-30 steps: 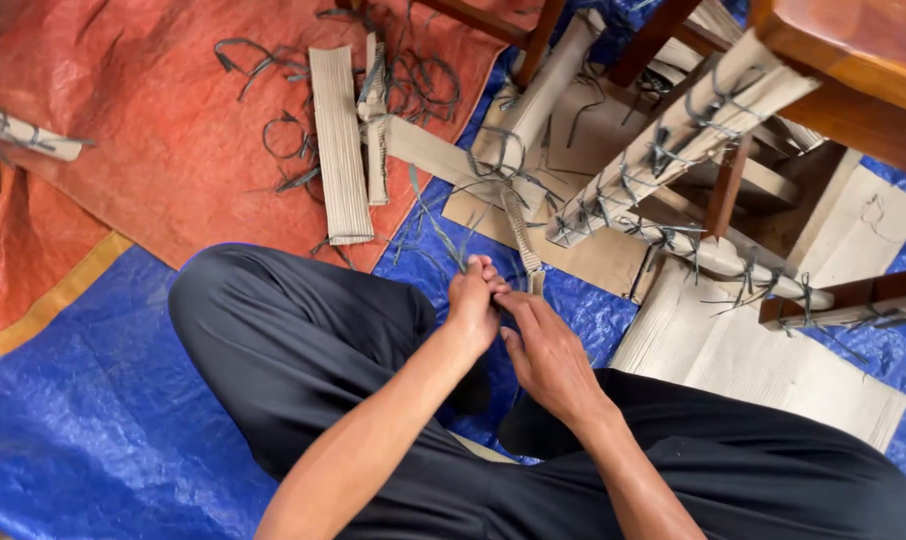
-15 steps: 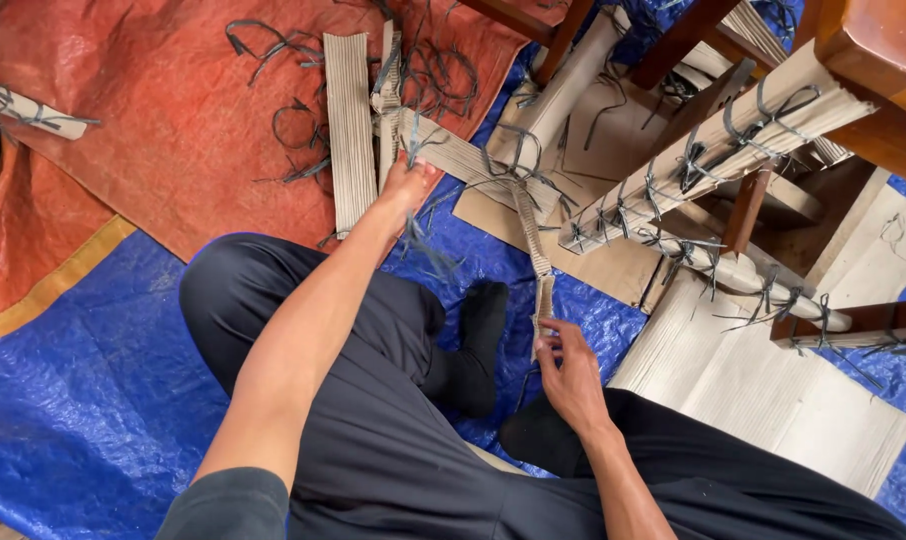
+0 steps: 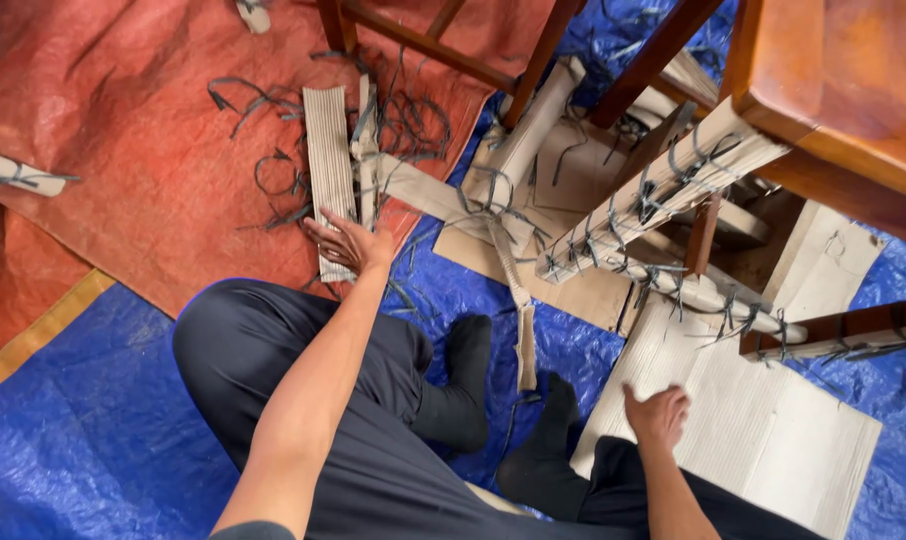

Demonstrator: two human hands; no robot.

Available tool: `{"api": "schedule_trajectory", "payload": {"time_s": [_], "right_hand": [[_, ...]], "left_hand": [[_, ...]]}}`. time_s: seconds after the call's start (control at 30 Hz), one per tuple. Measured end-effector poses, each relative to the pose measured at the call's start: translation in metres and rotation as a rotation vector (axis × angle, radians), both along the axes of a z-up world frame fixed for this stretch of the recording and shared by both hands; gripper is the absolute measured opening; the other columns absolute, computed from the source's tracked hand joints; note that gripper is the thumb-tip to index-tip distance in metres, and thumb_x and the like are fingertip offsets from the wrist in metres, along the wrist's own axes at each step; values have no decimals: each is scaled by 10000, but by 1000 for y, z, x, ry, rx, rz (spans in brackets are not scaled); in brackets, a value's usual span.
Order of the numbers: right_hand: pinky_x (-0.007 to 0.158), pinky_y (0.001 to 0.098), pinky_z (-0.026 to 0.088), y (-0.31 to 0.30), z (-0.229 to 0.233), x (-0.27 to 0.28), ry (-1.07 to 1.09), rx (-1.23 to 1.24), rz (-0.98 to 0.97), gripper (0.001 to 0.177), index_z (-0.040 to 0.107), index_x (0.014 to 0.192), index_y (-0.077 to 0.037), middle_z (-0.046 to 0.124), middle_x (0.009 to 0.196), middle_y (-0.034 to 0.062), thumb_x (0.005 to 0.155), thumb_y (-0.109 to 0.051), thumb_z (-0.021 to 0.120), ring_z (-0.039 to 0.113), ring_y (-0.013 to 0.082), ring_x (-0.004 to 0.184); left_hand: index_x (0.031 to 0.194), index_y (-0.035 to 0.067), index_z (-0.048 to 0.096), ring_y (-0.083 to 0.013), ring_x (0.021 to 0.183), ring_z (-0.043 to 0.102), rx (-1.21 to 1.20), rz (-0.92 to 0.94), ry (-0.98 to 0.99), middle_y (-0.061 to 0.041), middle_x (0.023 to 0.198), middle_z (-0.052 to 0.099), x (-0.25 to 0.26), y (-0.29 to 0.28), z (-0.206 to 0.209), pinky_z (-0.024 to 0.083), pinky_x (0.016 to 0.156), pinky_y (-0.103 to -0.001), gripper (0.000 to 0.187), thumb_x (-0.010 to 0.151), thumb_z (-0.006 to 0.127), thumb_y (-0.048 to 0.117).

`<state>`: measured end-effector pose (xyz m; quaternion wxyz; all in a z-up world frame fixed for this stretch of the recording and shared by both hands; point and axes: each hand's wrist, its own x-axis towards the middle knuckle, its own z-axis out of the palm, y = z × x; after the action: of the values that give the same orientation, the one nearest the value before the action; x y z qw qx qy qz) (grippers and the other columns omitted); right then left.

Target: Wrapping and securing the legs of a wooden chair using protective cardboard and wire ties.

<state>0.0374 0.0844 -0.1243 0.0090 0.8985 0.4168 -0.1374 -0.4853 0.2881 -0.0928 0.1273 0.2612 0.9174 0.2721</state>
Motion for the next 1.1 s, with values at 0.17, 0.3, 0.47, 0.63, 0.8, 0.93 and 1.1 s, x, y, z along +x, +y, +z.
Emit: {"api": "schedule_trajectory", "payload": {"time_s": [0.17, 0.3, 0.47, 0.63, 0.8, 0.93, 1.1], "right_hand": [[1048, 572, 467, -20, 6, -50, 68, -267, -10, 1254, 277, 1527, 20, 287, 1598, 214, 676, -726, 818, 402, 438, 1408], [1014, 520, 539, -31, -20, -44, 11, -287, 91, 1016, 373, 1455, 8, 429, 1512, 218, 751, -562, 833, 479, 446, 1385], [1012, 494, 548, -24, -32, -17, 21, -259, 59, 817, 431, 1374, -22, 537, 1430, 227, 788, -432, 827, 623, 435, 1255], [1007, 479, 532, -20, 4, -17, 46, -274, -31, 912, 409, 1400, 7, 528, 1428, 232, 802, -543, 824, 623, 416, 1241], [1063, 499, 546, -28, -91, 59, 32, -415, 49, 577, 663, 1361, -145, 667, 1438, 158, 883, -467, 665, 668, 372, 1301], [1046, 524, 518, -16, -27, 39, 93, -333, 11, 799, 519, 1418, -49, 597, 1442, 179, 861, -591, 704, 633, 397, 1279], [1058, 466, 506, 10, -174, 143, 110, -209, 208, 902, 594, 1293, 62, 705, 1247, 281, 851, -713, 725, 644, 424, 1224]], "left_hand": [[1592, 35, 172, -455, 1516, 164, 178, -55, 41, -286, 1659, 78, 21, -14, 0, 154, 1205, -579, 1084, 784, 853, 283], [1577, 27, 221, -446, 1491, 249, 206, -179, -47, -274, 1640, 175, 45, -31, -5, 222, 1197, -569, 1023, 785, 829, 251], [1521, 14, 289, -450, 1435, 333, 237, -234, -94, -281, 1540, 316, 55, -41, -32, 291, 1178, -538, 942, 785, 826, 255], [1504, 1, 324, -441, 1366, 419, 215, -298, -211, -269, 1463, 409, 73, -48, -35, 382, 1123, -510, 859, 828, 792, 248], [1424, 3, 398, -329, 1125, 642, 408, -324, -371, -233, 1432, 453, 93, -64, -36, 512, 990, -412, 741, 801, 763, 174], [1402, 31, 448, -275, 1061, 676, 301, -332, -314, -192, 1321, 547, 108, -71, -38, 495, 983, -407, 689, 817, 788, 163], [1395, 21, 441, -244, 975, 721, 349, -482, -416, -183, 1314, 553, 120, -82, -32, 517, 947, -391, 642, 838, 745, 121]]}}
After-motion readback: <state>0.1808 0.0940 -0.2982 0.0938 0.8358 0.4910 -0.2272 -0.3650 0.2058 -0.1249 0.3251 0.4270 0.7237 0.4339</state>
